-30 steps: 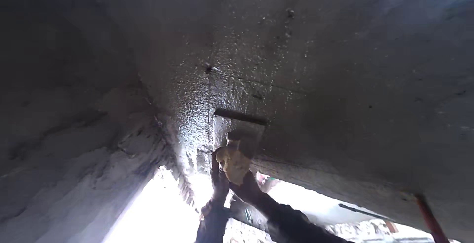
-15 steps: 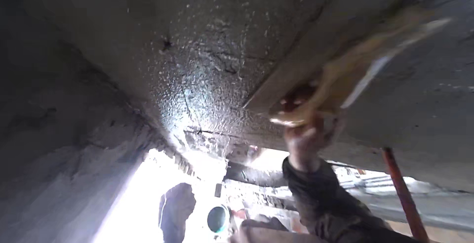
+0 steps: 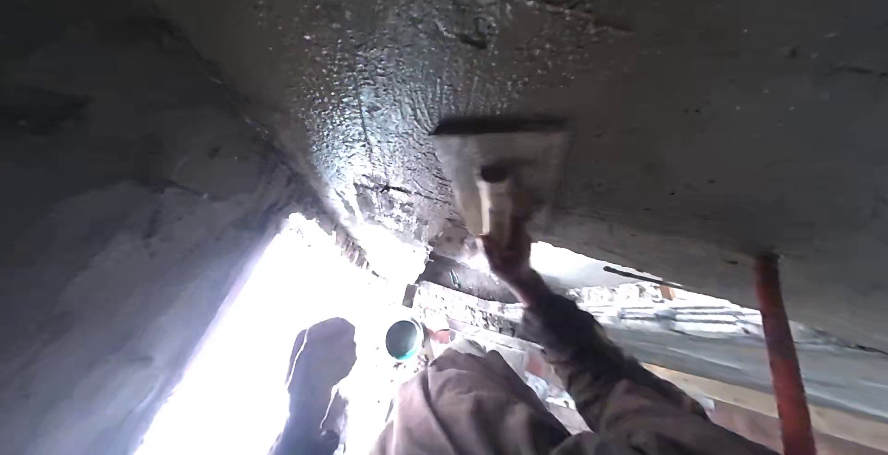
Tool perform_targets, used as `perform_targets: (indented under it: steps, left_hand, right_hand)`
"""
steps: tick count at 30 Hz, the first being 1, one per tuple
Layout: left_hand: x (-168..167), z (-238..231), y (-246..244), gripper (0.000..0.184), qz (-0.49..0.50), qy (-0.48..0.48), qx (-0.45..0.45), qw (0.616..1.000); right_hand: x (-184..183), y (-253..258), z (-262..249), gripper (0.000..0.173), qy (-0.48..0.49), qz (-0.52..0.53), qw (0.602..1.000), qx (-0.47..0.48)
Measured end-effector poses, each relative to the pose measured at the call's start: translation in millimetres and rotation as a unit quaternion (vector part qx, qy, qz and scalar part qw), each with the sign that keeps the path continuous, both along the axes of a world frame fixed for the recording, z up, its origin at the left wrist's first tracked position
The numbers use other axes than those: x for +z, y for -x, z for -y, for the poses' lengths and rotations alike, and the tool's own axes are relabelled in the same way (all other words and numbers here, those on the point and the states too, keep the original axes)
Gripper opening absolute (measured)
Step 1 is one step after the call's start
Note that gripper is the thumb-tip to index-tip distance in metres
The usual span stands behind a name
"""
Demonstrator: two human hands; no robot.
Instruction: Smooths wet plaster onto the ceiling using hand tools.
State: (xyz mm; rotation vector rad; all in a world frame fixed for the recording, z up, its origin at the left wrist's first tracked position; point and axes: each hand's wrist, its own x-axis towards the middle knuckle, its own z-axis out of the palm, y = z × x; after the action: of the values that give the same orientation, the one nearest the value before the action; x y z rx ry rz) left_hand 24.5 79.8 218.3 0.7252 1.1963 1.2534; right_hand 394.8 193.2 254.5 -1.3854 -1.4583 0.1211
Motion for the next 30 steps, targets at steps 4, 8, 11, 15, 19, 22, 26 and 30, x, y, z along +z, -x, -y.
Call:
perform_targets:
  steps: [4, 8, 11, 15, 19, 22, 26, 30]
  left_hand:
    - [-14, 52, 30, 0.058, 0.01, 0.034, 0.053, 0.998]
    - [-17, 56, 28, 0.052, 0.074, 0.089, 0.079, 0.99]
    - [-13, 48, 17, 0.05, 0.065, 0.067, 0.075, 0.993]
    - [-22, 49, 20, 0.045, 0.065, 0.08, 0.074, 0.992]
    - [-31, 76, 40, 0.045, 0.056, 0.095, 0.118, 0.987]
    - [-33, 94, 48, 0.046, 0.048, 0.122, 0.175, 0.976]
    - [-37, 97, 45, 0.05, 0.096, 0.139, 0.219, 0.961]
    - [-39, 86, 33, 0.052, 0.114, 0.144, 0.199, 0.963]
  right_hand:
    - [76, -8, -7, 0.073, -0.136, -0.173, 0.975, 0.023]
    - [91, 52, -31, 0.049, -0.052, -0.272, 0.951, 0.14]
    - [17, 100, -59, 0.032, 0.035, -0.266, 0.958, 0.106]
    - [-84, 97, -48, 0.041, 0.17, -0.259, 0.948, 0.078]
    - [-57, 36, -11, 0.043, 0.143, -0.244, 0.955, 0.082]
    - [9, 25, -10, 0.034, 0.019, -0.292, 0.951, 0.098]
    - [16, 51, -39, 0.043, 0.106, -0.303, 0.921, 0.222]
    - [-65, 108, -70, 0.031, 0.247, -0.246, 0.919, 0.183]
